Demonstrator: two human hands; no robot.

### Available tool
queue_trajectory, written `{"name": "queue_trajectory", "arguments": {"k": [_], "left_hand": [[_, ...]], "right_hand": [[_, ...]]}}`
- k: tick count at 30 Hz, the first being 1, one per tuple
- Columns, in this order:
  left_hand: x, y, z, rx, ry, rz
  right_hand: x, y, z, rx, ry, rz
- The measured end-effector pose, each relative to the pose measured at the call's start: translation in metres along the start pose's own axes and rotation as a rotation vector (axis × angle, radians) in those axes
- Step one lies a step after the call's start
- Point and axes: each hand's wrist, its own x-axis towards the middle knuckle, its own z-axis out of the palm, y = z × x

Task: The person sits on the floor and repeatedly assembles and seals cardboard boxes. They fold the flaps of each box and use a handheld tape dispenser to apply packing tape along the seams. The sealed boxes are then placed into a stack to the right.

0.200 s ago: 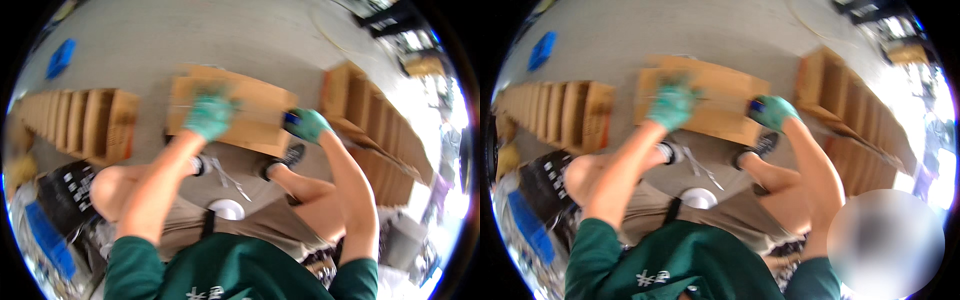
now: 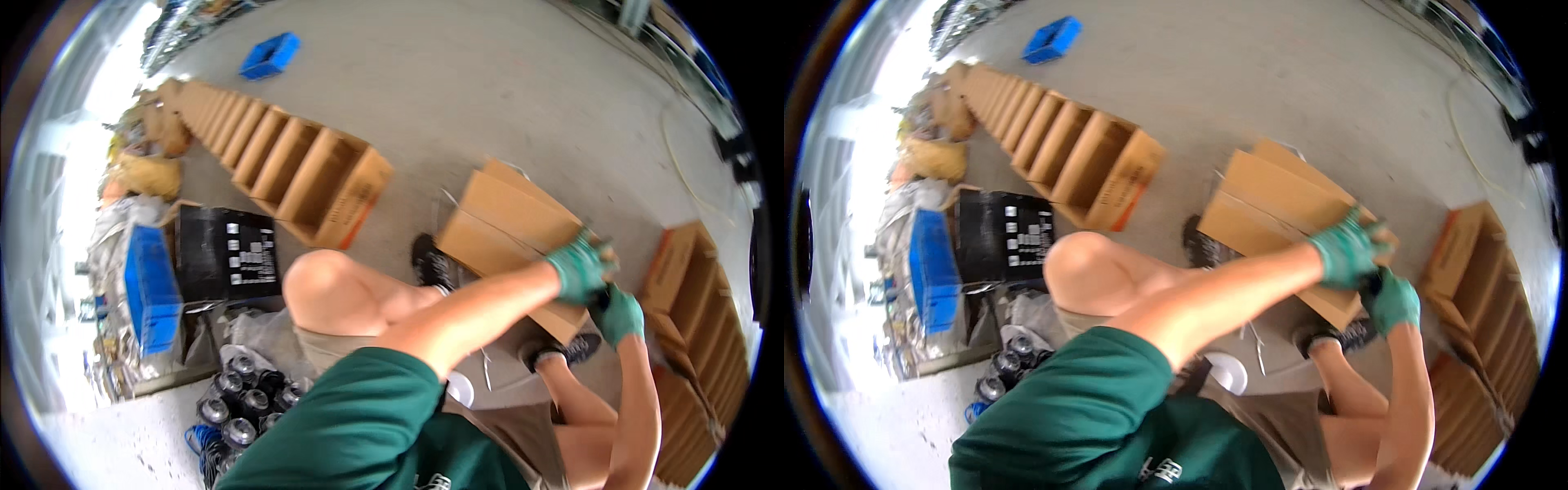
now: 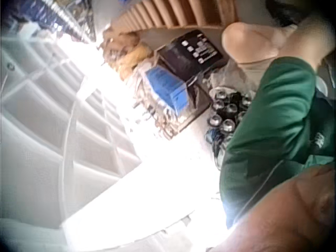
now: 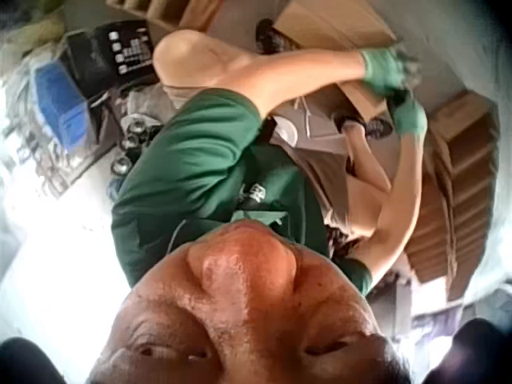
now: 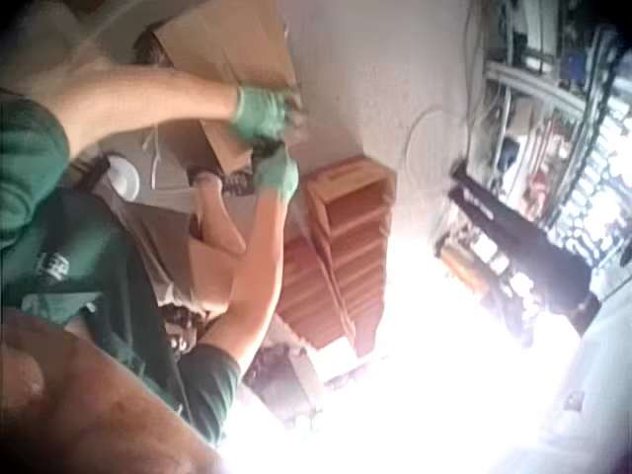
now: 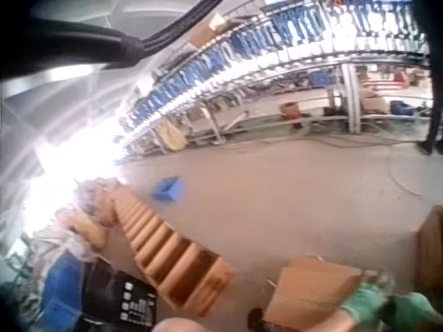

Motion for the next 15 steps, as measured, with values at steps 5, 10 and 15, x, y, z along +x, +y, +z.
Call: {"name": "queue_trajectory", "arguments": {"k": [5,10,15], "left_hand": [[0.025,0.018,-0.025,0.14,-0.416,-0.024],[0.027,0.016,0.003,0.095,-0.314,-0.057],[-0.002,-0.008,0.009,0.035,-0.127,-0.014]], "right_hand": [[0.018,0.035,0.087,-0.13,-0.088,0.109],[0.1,0.126,0.259,1.866,0.307,0.251],[0.111,0.081,0.253,1.943,0.233,0.394]]}}
